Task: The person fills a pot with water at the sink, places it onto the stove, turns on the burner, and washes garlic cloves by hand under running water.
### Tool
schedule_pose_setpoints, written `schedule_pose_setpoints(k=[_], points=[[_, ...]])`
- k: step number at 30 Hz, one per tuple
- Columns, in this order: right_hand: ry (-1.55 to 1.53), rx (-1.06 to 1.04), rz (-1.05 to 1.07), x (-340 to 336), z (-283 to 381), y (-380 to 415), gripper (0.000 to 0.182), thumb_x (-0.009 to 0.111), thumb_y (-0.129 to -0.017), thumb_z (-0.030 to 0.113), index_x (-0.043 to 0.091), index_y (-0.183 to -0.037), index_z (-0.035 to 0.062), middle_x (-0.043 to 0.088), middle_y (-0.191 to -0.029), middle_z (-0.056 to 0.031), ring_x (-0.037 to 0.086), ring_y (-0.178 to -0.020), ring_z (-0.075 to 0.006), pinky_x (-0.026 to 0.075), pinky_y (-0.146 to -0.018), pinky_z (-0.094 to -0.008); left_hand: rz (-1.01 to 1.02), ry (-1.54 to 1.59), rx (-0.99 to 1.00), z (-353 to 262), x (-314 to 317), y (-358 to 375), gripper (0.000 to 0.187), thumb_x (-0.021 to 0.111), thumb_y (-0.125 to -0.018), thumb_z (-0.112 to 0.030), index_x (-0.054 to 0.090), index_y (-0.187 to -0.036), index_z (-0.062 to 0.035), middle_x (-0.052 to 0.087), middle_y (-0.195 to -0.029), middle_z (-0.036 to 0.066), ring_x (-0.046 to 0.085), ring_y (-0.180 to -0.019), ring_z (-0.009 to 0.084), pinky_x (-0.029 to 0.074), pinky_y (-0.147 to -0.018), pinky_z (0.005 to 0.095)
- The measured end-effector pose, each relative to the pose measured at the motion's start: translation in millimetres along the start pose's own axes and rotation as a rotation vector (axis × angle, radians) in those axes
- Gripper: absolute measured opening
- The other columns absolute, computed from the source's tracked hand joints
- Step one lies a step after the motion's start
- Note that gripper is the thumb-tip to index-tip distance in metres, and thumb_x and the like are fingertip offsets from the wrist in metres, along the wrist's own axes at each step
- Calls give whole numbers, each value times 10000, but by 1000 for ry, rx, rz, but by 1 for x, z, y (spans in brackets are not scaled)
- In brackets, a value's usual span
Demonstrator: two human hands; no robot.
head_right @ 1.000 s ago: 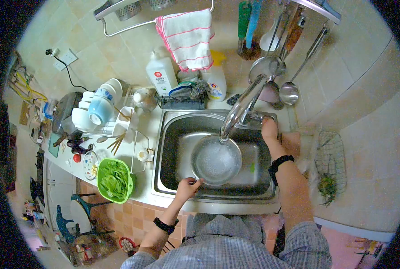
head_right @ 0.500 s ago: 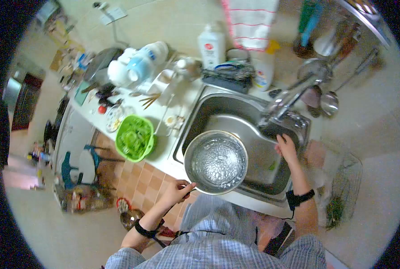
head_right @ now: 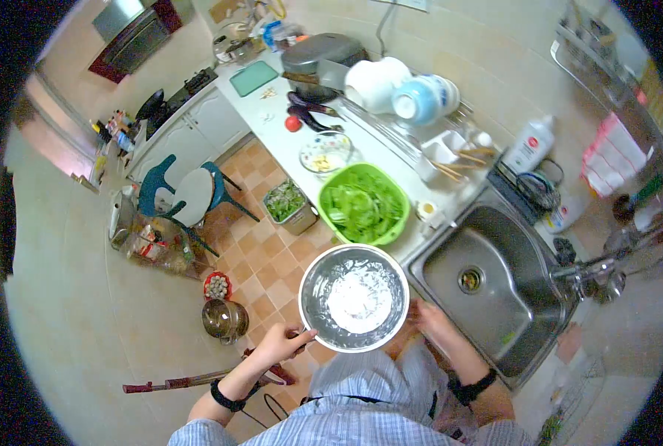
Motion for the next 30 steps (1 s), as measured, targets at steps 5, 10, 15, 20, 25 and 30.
schedule_pose_setpoints(k=[5, 10, 15, 20, 25, 30], points=[[-412, 204, 31, 104, -77, -117, 319, 364, -880, 272, 515, -1041, 41, 561, -1002, -94, 541, -894, -190, 433, -800, -318, -44, 21, -41, 49, -77, 18, 364, 561, -787, -352, 581, -718, 5, 442, -488, -24, 370, -424, 49, 296, -393, 217], [-255, 335, 138, 205, -74, -163, 311, 368, -877, 266, 526, -1022, 41, 568, -983, -93, 544, -879, -186, 437, -791, -324, -141, 110, -76, 107, -145, 29, 405, 565, -768, -393, 588, -676, 0, 460, -462, 3, 403, -411, 62, 313, -397, 227], [-108, 98, 137, 261, -27, -261, 255, 398, -852, 187, 516, -1017, 33, 582, -944, -88, 558, -807, -149, 459, -688, -278, -276, 304, -116, 147, -209, 26, 375, 575, -773, -357, 567, -628, -11, 452, -469, -18, 380, -409, 41, 288, -386, 204], [158, -329, 18, 330, 74, -379, 258, 423, -844, 128, 470, -1069, 12, 586, -933, -82, 554, -806, -124, 442, -632, -247, -421, 393, -142, 177, -288, 3, 323, 565, -797, -274, 552, -625, -1, 466, -473, -5, 388, -401, 49, 276, -373, 202], [580, -799, -331, 365, 193, -517, 283, 466, -811, 107, 487, -1062, -22, 581, -959, -127, 562, -842, -192, 445, -717, -275, -479, 299, -220, 207, -376, -40, 332, 566, -794, -279, 527, -587, -22, 462, -460, -10, 393, -394, 44, 283, -366, 193], [902, -883, -464, 385, 270, -619, 322, 507, -752, 119, 511, -1044, -15, 554, -974, -195, 542, -884, -292, 414, -802, -333, -517, 341, -305, 189, -466, -70, 320, 570, -794, -262, 516, -578, -31, 466, -462, -10, 403, -398, 38, 288, -366, 190]])
Point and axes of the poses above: each hand's wrist, its own y-axis away from the middle knuckle, its own x-axis out of the palm, z = x × y, the point moved 9 cm from there along -y, towards the middle knuckle
